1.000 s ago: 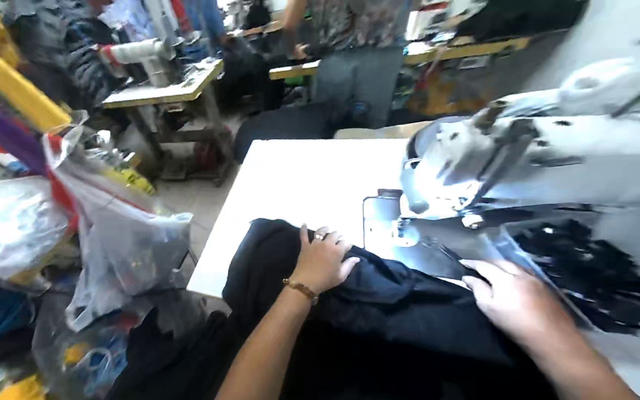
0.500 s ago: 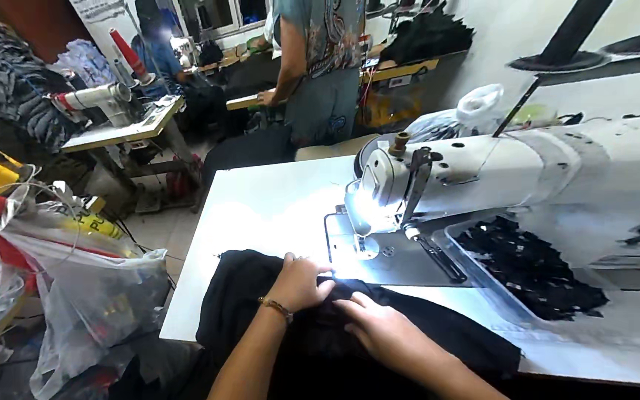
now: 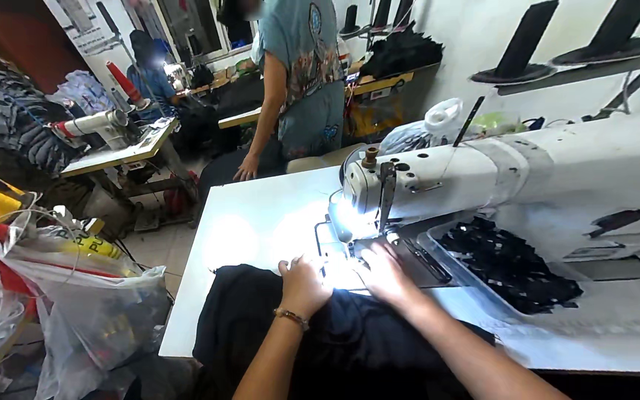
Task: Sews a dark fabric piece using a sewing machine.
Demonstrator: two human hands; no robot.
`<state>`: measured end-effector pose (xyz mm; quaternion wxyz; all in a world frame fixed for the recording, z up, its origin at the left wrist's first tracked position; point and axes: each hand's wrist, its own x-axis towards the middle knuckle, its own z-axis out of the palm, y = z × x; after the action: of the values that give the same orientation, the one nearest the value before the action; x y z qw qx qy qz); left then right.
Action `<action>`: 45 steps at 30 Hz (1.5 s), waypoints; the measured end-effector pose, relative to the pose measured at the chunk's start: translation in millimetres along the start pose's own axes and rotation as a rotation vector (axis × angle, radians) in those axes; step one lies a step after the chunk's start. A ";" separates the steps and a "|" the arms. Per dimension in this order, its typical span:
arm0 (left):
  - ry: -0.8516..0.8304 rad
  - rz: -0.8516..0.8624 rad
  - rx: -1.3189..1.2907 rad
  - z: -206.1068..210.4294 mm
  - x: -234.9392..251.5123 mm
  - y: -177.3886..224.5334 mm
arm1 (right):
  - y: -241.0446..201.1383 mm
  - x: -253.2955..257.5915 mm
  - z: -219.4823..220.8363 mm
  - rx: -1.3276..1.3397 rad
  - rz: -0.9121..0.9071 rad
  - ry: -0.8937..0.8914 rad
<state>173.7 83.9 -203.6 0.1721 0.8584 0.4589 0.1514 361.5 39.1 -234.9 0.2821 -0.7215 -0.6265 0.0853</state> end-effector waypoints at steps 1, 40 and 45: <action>0.000 -0.018 -0.012 1.2 3.6 3.4 | -3.1 -6.1 2.5 -0.001 -0.031 -0.008; -0.659 0.179 0.163 -4.1 3.9 28.7 | 20.0 -12.3 -11.6 -0.060 -0.239 -0.061; -0.448 -0.151 0.366 -12.8 27.7 9.5 | 18.5 -11.6 -10.7 -0.146 -0.178 -0.144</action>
<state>190.1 104.3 -185.2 0.1219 0.8508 0.4916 -0.1402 380.1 23.8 -238.2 0.1896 -0.6737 -0.7112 0.0655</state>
